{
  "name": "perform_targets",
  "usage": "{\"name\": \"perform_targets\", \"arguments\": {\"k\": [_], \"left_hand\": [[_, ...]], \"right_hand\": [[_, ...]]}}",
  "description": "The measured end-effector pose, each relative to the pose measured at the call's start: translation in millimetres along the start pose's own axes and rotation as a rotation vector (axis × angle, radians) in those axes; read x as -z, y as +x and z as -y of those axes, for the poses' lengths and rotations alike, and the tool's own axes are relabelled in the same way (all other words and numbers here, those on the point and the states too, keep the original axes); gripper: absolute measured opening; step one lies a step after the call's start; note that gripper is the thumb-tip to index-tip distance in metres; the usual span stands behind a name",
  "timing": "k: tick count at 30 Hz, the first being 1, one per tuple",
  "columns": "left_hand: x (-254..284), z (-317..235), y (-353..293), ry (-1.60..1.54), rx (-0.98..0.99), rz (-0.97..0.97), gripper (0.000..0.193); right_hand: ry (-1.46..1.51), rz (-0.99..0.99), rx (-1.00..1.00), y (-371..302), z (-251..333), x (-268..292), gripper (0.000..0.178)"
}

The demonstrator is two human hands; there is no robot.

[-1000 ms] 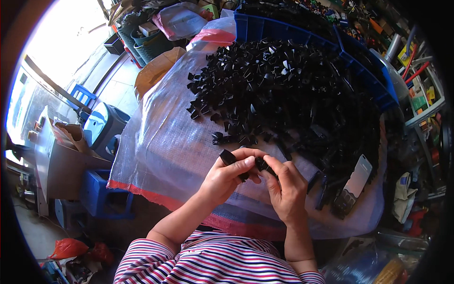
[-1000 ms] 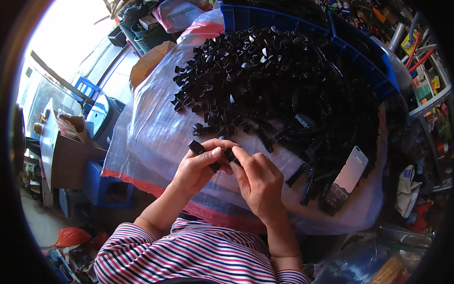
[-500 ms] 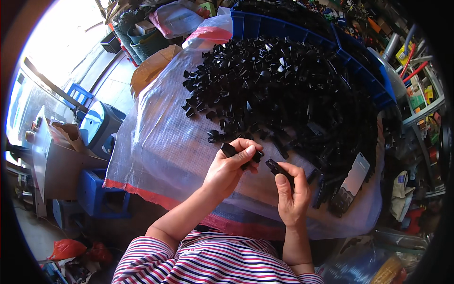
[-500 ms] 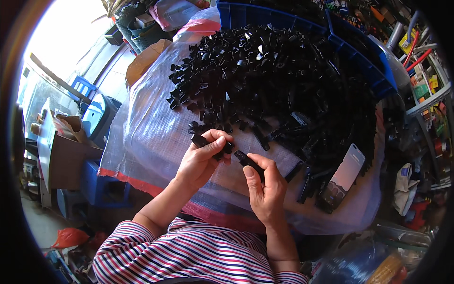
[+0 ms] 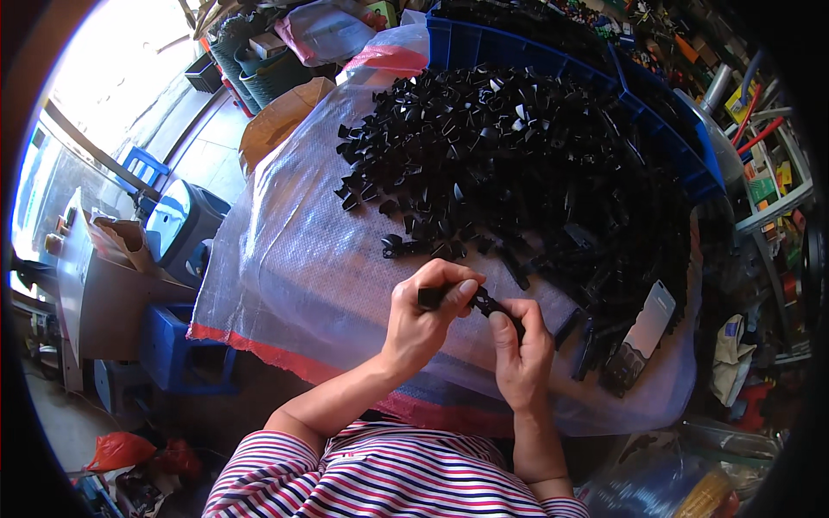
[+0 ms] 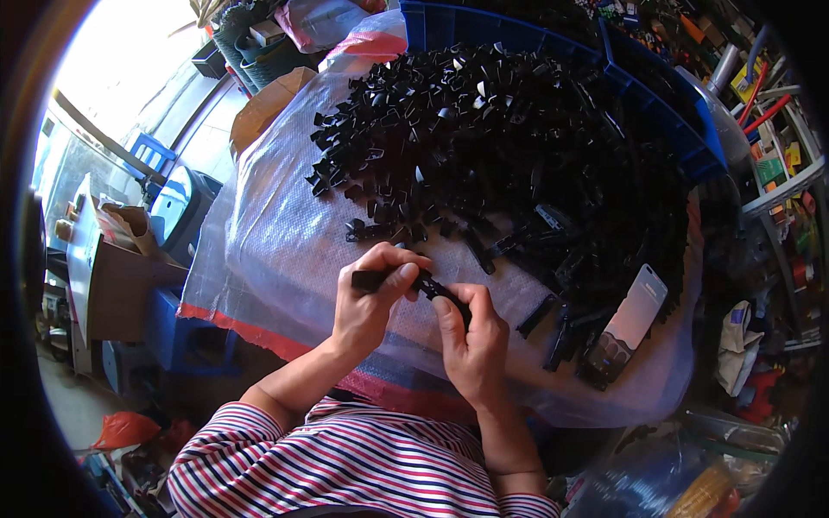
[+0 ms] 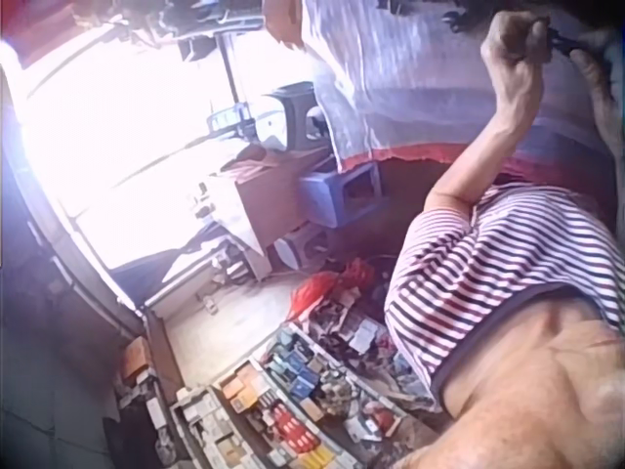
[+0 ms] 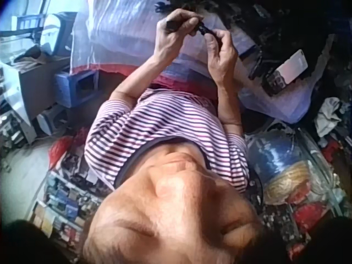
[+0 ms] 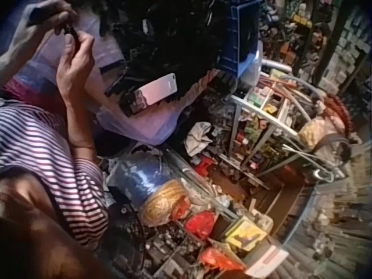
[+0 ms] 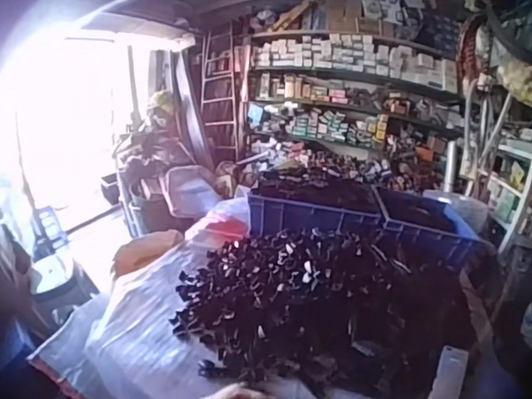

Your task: Assembling small black plastic components by snapping pieces together at a workbench.

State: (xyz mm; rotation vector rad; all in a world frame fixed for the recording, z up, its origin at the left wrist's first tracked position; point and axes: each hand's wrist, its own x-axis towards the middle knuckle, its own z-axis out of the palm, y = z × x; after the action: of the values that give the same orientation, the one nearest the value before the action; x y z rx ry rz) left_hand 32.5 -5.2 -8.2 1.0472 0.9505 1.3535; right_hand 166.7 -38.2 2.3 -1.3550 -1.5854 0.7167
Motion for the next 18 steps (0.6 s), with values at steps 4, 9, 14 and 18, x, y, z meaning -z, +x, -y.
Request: {"name": "perform_targets", "arguments": {"k": [4,9,14,18], "left_hand": [[1.0,0.1,-3.2,0.025,0.003,-0.044,0.015],[12.5,-3.1,-8.7,-0.475,0.175,0.165,0.029],[53.4,-5.8,20.8,-0.802,0.157,0.077,0.018],[114.6,-16.0,61.6,0.127,-0.122,-0.317,0.011]], "right_hand": [[0.078,-0.052,-0.005,4.2,2.0,-17.9,0.018],[-0.03,0.085,0.028,20.4,15.2,-10.2,0.016],[-0.648,0.038,0.235,57.7,-20.6,10.5,0.011],[-0.677,0.097,0.196,53.8,-37.7,7.0,0.016]]}}
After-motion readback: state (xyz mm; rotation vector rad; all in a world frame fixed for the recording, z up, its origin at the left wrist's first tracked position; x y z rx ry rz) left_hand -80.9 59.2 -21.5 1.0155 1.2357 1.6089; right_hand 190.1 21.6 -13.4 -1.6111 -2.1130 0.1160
